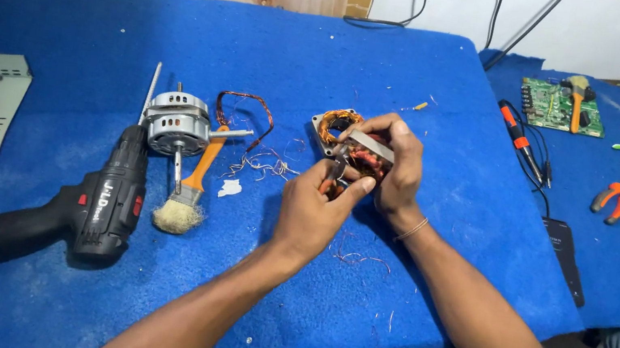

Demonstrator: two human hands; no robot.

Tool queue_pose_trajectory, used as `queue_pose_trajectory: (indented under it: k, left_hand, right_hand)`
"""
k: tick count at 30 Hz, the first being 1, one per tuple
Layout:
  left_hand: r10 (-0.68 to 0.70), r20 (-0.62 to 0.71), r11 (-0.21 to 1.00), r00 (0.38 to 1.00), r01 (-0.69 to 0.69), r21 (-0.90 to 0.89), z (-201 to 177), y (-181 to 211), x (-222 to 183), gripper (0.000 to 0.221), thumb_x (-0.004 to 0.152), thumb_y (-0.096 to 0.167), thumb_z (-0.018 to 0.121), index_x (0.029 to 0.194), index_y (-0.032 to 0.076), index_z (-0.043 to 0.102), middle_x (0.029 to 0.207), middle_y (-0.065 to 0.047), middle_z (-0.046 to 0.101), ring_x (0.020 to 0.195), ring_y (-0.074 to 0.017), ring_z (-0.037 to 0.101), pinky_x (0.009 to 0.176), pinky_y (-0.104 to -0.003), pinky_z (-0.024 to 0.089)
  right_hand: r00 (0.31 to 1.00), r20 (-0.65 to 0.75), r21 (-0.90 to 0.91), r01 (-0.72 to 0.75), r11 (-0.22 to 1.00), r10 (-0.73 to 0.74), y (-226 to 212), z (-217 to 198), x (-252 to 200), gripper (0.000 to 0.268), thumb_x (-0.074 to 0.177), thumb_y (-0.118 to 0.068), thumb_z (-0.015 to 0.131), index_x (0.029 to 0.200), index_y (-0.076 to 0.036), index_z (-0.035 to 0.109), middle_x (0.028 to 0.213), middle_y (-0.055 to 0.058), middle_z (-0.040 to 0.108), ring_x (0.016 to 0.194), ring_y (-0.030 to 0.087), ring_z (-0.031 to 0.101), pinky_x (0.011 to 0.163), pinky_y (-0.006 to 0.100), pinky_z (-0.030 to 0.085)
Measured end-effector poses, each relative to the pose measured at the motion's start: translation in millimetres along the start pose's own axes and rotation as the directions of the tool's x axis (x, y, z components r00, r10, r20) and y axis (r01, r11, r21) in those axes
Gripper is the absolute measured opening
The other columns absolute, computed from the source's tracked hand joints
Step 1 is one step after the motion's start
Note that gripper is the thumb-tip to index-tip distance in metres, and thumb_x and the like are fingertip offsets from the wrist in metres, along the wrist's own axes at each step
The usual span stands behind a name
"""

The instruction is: Disassembling an electric motor stator by cutting and removing copper wire windings using pliers

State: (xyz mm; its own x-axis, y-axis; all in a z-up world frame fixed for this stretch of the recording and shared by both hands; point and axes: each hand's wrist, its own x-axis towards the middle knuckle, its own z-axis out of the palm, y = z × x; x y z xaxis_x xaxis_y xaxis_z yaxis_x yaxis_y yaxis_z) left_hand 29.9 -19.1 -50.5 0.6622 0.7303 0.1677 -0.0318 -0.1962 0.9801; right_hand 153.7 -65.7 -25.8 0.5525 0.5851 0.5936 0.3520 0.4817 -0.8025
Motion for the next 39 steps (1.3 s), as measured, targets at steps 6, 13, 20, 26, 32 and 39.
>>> queue_pose_trajectory:
  k: [6,13,20,26,32,39]
  left_hand:
    - [-0.020,0.097,0.961,0.995,0.046,-0.274,-6,19,-3,0.009,0.090,0.010,0.073,0.094,0.002,0.074,0.053,-0.010,0.061,0.040,-0.0126,0.057,0.034,-0.023,0.049]
    - [-0.072,0.083,0.974,0.994,0.088,-0.207,-7,23,-1,0.025,0.090,0.015,0.076,0.105,-0.004,0.071,0.056,-0.013,0.062,0.040,-0.0136,0.058,0.031,-0.024,0.050]
    - [-0.083,0.044,0.977,0.996,0.090,-0.195,-2,7,3,0.020,0.087,0.017,0.078,0.095,-0.001,0.074,0.053,-0.013,0.062,0.038,-0.0140,0.057,0.031,-0.024,0.049]
    - [-0.127,0.200,0.940,0.972,0.182,-0.289,1,14,-3,0.012,0.089,0.012,0.072,0.092,0.001,0.071,0.051,-0.012,0.059,0.038,-0.0151,0.056,0.032,-0.027,0.051]
    - [-0.084,0.293,0.864,0.952,0.216,-0.454,2,6,6,0.007,0.090,0.005,0.067,0.092,-0.002,0.066,0.052,-0.011,0.057,0.038,-0.0160,0.057,0.031,-0.029,0.053]
    - [-0.036,0.302,0.770,0.953,0.219,-0.599,-2,3,9,0.016,0.092,0.009,0.070,0.099,-0.004,0.064,0.056,-0.013,0.060,0.040,-0.0174,0.061,0.031,-0.031,0.056]
  right_hand:
    - [0.999,-0.041,0.007,0.024,1.000,-0.024,-1,3,2,0.056,0.106,-0.036,0.031,0.087,0.002,0.066,0.077,0.024,0.072,0.071,0.027,0.072,0.072,0.034,0.058]
    - [0.998,-0.061,-0.009,0.023,1.000,-0.023,12,-8,4,0.057,0.107,-0.037,0.028,0.088,0.001,0.067,0.078,0.023,0.073,0.072,0.027,0.072,0.073,0.034,0.057]
    - [0.995,0.059,-0.116,0.084,0.990,-0.078,9,-4,-3,0.065,0.108,-0.045,0.024,0.091,0.002,0.067,0.081,0.025,0.073,0.073,0.032,0.073,0.073,0.040,0.059]
    - [0.998,0.069,0.022,0.005,1.000,-0.006,4,-1,-2,0.064,0.108,-0.043,0.025,0.090,0.004,0.065,0.079,0.025,0.071,0.072,0.030,0.072,0.071,0.038,0.059]
    - [0.987,0.018,0.128,-0.163,0.978,0.162,7,1,0,0.056,0.103,-0.042,0.037,0.092,0.005,0.067,0.078,0.024,0.070,0.072,0.028,0.070,0.071,0.036,0.057]
    - [0.968,0.124,0.051,-0.227,0.972,0.220,14,-10,3,0.058,0.103,-0.042,0.037,0.107,0.005,0.070,0.088,0.024,0.069,0.083,0.029,0.066,0.081,0.036,0.054]
